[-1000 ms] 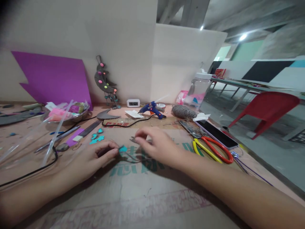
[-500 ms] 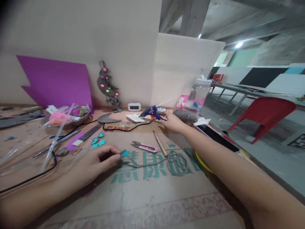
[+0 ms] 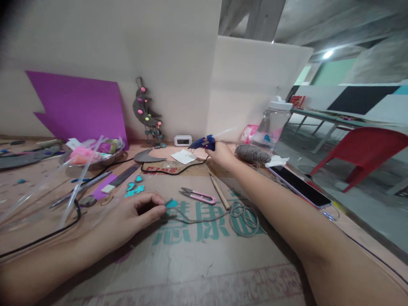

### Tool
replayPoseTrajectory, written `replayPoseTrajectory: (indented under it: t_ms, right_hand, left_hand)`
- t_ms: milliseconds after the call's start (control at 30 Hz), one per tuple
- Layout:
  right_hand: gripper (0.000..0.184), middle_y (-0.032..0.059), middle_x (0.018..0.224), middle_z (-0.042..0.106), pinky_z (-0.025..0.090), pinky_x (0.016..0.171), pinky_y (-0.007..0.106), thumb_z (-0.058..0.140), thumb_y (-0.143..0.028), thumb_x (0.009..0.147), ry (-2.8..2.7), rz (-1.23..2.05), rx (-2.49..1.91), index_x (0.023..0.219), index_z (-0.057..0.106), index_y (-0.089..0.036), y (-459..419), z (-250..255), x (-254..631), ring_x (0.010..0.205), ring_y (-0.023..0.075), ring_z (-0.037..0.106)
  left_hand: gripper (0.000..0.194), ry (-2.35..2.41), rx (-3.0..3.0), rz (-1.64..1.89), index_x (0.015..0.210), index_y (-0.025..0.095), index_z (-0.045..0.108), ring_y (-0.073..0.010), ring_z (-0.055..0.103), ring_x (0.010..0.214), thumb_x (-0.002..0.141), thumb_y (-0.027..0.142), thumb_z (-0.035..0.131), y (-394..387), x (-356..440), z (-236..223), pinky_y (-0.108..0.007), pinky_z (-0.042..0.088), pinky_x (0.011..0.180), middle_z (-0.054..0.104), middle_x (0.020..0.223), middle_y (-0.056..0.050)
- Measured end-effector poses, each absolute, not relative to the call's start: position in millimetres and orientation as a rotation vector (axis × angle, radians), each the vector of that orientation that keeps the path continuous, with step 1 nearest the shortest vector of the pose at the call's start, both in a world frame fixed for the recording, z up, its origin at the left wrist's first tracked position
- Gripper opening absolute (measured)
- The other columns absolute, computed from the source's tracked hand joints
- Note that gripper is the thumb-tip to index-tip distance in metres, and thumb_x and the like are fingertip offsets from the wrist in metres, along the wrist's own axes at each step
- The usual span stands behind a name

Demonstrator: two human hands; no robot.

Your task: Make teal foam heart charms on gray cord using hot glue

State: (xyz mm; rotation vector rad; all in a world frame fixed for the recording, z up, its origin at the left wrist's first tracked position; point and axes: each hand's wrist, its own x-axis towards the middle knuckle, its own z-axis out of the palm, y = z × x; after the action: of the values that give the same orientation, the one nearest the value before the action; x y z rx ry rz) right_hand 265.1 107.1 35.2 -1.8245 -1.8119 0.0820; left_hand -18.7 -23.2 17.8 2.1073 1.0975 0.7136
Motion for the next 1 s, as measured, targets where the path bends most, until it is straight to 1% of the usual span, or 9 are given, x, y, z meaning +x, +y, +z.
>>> replayPoseTrajectory:
  t_ms: [167, 233, 300, 400, 467, 567, 667, 833, 1000]
  right_hand:
    - [0.032, 0.0087, 0.069, 0.071, 0.048, 0.063, 0.029, 0.058, -0.041, 0.087, -1.761, 0.114, -1.765, 0.096, 0.068, -0.012, 76.6, 51.1, 264.3, 0.066, 0.0218, 0.066]
    - [0.036, 0.0080, 0.067, 0.070, 0.050, 0.067, 0.031, 0.051, -0.045, 0.091, -1.753, 0.129, -1.723, 0.085, 0.068, -0.014, 54.3, 56.2, 259.3, 0.067, 0.0214, 0.067]
    - [0.038, 0.0081, 0.073, 0.072, 0.051, 0.078, 0.032, 0.050, -0.044, 0.092, -1.770, 0.158, -1.660, 0.072, 0.067, -0.016, 28.6, 59.1, 252.4, 0.079, 0.0221, 0.069]
    - [0.026, 0.0076, 0.093, 0.074, 0.054, 0.078, 0.037, 0.059, -0.041, 0.088, -1.735, 0.332, -1.398, 0.098, 0.068, -0.019, -10.2, 57.5, 244.2, 0.084, 0.0232, 0.070]
    - [0.026, 0.0061, 0.104, 0.073, 0.054, 0.084, 0.039, 0.064, -0.040, 0.086, -1.755, 0.362, -1.309, 0.104, 0.067, -0.022, -32.6, 52.8, 242.9, 0.091, 0.0234, 0.070]
    - [0.016, 0.0037, 0.096, 0.073, 0.052, 0.088, 0.041, 0.062, -0.038, 0.088, -1.846, 0.312, -1.362, 0.093, 0.069, -0.024, -56.5, 43.8, 246.4, 0.090, 0.0229, 0.068]
    - [0.020, 0.0034, 0.086, 0.070, 0.052, 0.080, 0.039, 0.057, -0.041, 0.091, -1.932, 0.286, -1.411, 0.085, 0.067, -0.024, -67.1, 33.8, 250.2, 0.081, 0.0220, 0.066]
    - [0.021, 0.0042, 0.081, 0.069, 0.053, 0.064, 0.035, 0.061, -0.044, 0.086, -1.883, 0.330, -1.369, 0.084, 0.066, -0.024, -68.8, 16.7, 245.6, 0.073, 0.0218, 0.065]
    - [0.024, 0.0031, 0.079, 0.071, 0.051, 0.058, 0.030, 0.072, -0.044, 0.077, -2.011, 0.319, -1.312, 0.086, 0.066, -0.023, -71.4, 13.4, 241.2, 0.067, 0.0193, 0.066]
  left_hand:
    - [0.023, 1.139, 2.079, 0.732, 0.080, 0.021, 0.066, -0.0169, 0.062, 0.069, 0.088, 0.039, 0.054, -22.2, -19.9, 14.4, -0.027, 0.049, 0.062, 0.068, 0.074, 0.000]
    - [0.024, 1.146, 2.072, 0.766, 0.080, 0.022, 0.066, -0.0173, 0.062, 0.067, 0.088, 0.040, 0.053, -22.1, -20.2, 13.3, -0.028, 0.049, 0.059, 0.068, 0.072, 0.000]
    - [0.024, 1.128, 2.063, 0.809, 0.079, 0.022, 0.066, -0.0181, 0.063, 0.068, 0.088, 0.041, 0.053, -22.5, -20.3, 13.1, -0.028, 0.050, 0.058, 0.068, 0.073, -0.001]
    - [0.023, 1.148, 2.030, 0.813, 0.079, 0.022, 0.065, -0.0179, 0.064, 0.071, 0.088, 0.039, 0.054, -23.0, -20.1, 14.1, -0.028, 0.051, 0.061, 0.069, 0.076, -0.001]
    - [0.024, 1.188, 1.993, 0.814, 0.080, 0.021, 0.065, -0.0171, 0.063, 0.070, 0.089, 0.041, 0.054, -22.8, -19.9, 14.6, -0.027, 0.050, 0.060, 0.068, 0.076, -0.001]
    - [0.026, 1.210, 1.967, 0.841, 0.082, 0.021, 0.064, -0.0164, 0.062, 0.070, 0.090, 0.043, 0.053, -22.1, -20.4, 14.0, -0.026, 0.049, 0.059, 0.066, 0.076, 0.000]
    - [0.024, 1.180, 1.983, 0.856, 0.083, 0.020, 0.064, -0.0152, 0.062, 0.071, 0.091, 0.040, 0.053, -22.6, -22.2, 12.4, -0.025, 0.049, 0.060, 0.067, 0.080, -0.001]
    - [0.027, 1.211, 1.916, 0.762, 0.092, 0.024, 0.061, -0.0112, 0.050, 0.044, 0.092, 0.048, 0.049, -26.7, -24.9, 11.9, -0.022, 0.035, 0.037, 0.057, 0.063, 0.003]
    - [0.022, 1.147, 2.073, 0.873, 0.083, 0.022, 0.062, -0.0177, 0.064, 0.071, 0.090, 0.040, 0.054, -27.6, -22.6, 14.5, -0.026, 0.049, 0.055, 0.067, 0.079, -0.001]
